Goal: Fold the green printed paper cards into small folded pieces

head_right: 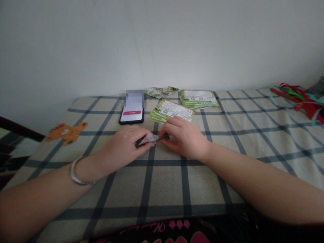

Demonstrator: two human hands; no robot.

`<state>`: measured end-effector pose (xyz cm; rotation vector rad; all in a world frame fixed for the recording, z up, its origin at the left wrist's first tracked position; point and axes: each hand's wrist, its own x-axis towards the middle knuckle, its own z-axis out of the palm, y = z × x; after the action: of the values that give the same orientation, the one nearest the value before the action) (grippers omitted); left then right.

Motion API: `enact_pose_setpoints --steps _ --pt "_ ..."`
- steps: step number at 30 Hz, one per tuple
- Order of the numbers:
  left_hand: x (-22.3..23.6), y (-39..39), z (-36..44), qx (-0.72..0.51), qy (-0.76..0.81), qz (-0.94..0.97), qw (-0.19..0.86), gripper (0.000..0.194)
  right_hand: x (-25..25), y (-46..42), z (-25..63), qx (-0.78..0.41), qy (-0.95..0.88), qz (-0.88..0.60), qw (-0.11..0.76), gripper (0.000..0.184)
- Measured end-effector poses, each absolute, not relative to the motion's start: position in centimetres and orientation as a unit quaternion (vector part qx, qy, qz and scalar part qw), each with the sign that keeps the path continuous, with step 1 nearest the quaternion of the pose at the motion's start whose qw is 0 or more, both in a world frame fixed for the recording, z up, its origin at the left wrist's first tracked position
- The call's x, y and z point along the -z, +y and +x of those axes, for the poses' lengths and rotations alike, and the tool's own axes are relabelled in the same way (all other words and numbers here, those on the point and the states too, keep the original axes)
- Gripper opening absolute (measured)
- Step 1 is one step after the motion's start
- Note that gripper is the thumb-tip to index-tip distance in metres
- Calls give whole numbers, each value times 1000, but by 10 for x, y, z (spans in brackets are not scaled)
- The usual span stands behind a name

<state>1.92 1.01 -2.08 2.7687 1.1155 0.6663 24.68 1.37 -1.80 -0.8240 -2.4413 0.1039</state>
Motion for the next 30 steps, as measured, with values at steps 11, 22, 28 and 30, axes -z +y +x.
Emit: enact_pose_setpoints --steps 11,22,28,30 --pt "18 8 21 -235 351 906 27 14 17 16 243 -55 -913 -330 235 10" --pt "19 11 16 -220 355 908 -40 23 18 14 243 -77 -882 -348 309 8" --pt "18 12 15 -233 387 892 -36 21 18 14 245 -148 -845 -388 336 9" --pt "17 11 16 -228 397 889 -3 18 19 15 246 -165 -833 -399 346 11"
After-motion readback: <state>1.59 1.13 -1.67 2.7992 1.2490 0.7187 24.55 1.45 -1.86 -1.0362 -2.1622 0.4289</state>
